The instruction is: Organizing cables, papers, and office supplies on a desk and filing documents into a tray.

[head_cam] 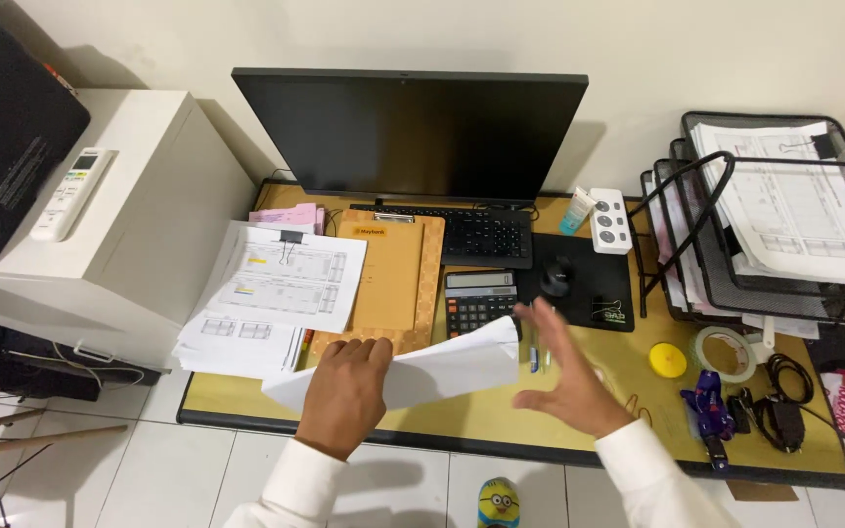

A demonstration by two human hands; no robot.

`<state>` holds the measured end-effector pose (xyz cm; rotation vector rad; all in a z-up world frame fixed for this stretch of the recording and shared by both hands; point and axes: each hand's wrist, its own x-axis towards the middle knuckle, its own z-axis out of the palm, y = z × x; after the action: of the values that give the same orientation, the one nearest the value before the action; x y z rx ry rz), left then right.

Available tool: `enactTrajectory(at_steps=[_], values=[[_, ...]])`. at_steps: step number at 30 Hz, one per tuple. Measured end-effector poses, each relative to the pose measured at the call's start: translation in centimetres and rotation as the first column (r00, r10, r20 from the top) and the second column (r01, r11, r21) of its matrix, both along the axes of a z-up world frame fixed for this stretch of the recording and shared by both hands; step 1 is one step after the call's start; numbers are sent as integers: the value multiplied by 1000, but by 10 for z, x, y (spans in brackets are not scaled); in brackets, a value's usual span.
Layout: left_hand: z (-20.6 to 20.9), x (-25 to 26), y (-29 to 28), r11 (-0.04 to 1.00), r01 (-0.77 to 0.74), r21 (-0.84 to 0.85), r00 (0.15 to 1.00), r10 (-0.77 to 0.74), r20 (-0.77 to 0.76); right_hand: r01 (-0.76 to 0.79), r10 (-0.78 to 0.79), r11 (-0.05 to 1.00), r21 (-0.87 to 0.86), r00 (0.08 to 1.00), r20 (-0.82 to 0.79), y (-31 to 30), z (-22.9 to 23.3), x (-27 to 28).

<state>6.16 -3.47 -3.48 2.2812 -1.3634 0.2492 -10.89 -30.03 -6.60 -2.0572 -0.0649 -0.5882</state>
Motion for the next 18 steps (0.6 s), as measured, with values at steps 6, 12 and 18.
enactTrajectory(at_steps=[6, 12, 18], values=[[0, -1, 12, 999, 25, -30, 994, -28, -108, 159, -21, 939, 304, 911, -412, 18, -52, -3], [-6, 3, 7, 1000, 9, -18, 982, -12, -187, 278, -124, 931, 238, 851, -510, 30, -47, -1], [-11, 3, -2, 1000, 19, -3, 991, -19, -135, 304, -193, 911, 278, 911, -364, 45, -41, 1]])
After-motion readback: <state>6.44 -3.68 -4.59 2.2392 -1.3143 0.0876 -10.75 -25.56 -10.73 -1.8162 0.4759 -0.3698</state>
